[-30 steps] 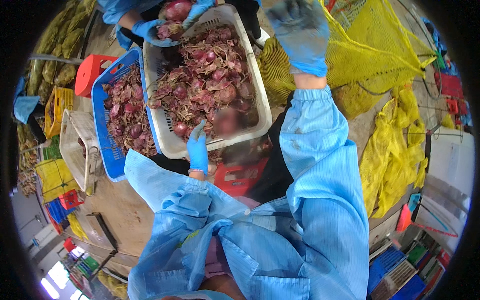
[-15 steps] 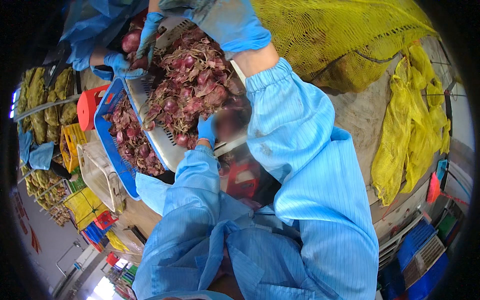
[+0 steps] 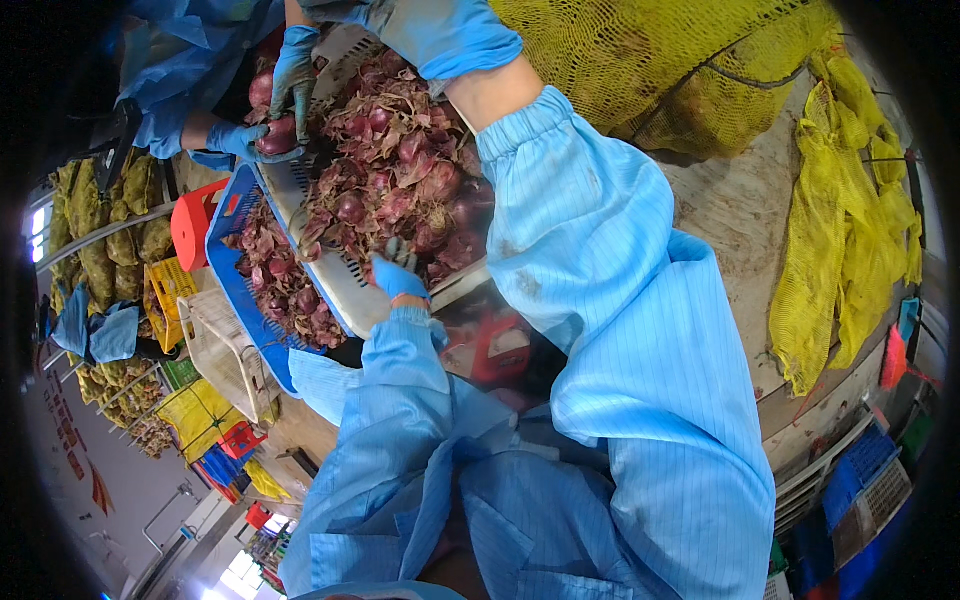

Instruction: The person sorts onions by hand, picking them from a white basket, removing loose skins, and placing them into a yellow mesh bag.

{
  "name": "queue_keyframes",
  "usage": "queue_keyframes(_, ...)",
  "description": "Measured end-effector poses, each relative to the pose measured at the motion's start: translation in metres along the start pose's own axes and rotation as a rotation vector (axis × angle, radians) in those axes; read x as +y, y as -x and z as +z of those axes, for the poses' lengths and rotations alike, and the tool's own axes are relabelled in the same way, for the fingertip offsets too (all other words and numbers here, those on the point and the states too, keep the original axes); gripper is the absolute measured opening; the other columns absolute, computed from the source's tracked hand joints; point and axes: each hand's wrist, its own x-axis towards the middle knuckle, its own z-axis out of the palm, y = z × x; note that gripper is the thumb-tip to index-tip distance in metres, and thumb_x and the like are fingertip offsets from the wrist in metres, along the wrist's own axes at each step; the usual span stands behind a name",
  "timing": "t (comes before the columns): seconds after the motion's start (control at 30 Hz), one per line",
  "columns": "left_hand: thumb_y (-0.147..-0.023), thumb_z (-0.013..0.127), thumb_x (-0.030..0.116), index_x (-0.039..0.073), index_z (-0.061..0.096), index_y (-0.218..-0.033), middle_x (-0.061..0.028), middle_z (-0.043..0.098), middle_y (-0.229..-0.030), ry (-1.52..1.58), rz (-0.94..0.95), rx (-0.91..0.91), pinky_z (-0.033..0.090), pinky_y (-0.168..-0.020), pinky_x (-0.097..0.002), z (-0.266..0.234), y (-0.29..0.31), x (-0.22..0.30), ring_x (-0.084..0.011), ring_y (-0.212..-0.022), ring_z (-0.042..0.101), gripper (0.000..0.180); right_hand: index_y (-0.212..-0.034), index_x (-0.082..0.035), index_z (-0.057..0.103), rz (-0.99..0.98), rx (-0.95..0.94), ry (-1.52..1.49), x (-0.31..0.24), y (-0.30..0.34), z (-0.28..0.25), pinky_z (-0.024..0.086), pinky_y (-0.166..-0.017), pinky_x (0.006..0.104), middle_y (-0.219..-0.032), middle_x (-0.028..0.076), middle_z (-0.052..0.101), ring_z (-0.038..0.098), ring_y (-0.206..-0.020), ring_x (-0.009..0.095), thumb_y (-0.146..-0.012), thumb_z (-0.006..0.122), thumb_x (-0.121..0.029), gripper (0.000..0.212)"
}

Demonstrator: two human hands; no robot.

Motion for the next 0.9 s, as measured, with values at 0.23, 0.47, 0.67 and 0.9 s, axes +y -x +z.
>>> queue_keyframes(0.23, -0.095, 0.058, 0.018, -0.003, 0.049, -0.131, -0.0132, 0.06, -0.117, -0.379, 0.494, -0.168, 0.048, -0.085, -0.0339, 0.024, 0.039, 0.01, -0.0217, -0.098, 0.058, 0.042, -0.118, 0.003, 0.056, 0.017, -0.044, 0.012, -0.002, -0.004, -0.008, 0.056, -0.077, 0.0362, -0.096, 0.012, 0.067, 0.065, -0.081, 0.025, -0.1, 0.043, -0.025, 0.036)
queue_keyframes(0.47, -0.07, 0.075, 0.026, 0.001, 0.043, -0.136, -0.0303, 0.046, -0.131, -1.422, 0.649, -0.29, 0.045, -0.094, -0.0484, 0.048, 0.017, -0.032, -0.0446, -0.113, 0.051, 0.078, -0.122, 0.002, 0.052, 0.07, -0.035, -0.015, 0.008, -0.007, -0.017, 0.056, -0.077, 0.0374, -0.1, 0.015, 0.067, 0.066, -0.081, 0.026, -0.1, 0.043, -0.024, 0.035)
queue_keyframes(0.67, -0.079, 0.073, 0.02, 0.0, 0.047, -0.131, -0.018, 0.058, -0.117, -0.847, 0.238, -0.485, 0.051, -0.085, -0.0407, 0.04, -0.019, -0.021, -0.0302, -0.098, 0.061, 0.062, -0.121, 0.001, 0.053, 0.055, -0.067, -0.027, 0.0, -0.009, -0.018, 0.057, -0.075, 0.0367, -0.1, 0.013, 0.068, 0.067, -0.079, 0.024, -0.101, 0.041, -0.025, 0.035)
queue_keyframes(0.9, -0.078, 0.065, 0.051, 0.009, 0.057, -0.116, -0.0098, 0.062, -0.099, 0.369, -0.57, -0.263, 0.047, -0.067, -0.0342, 0.053, 0.08, 0.052, -0.0256, -0.084, 0.059, 0.057, -0.108, -0.004, 0.062, 0.201, 0.021, 0.357, -0.004, 0.0, -0.018, 0.056, -0.071, 0.0311, -0.093, 0.007, 0.068, 0.067, -0.077, 0.02, -0.099, 0.045, -0.025, 0.028)
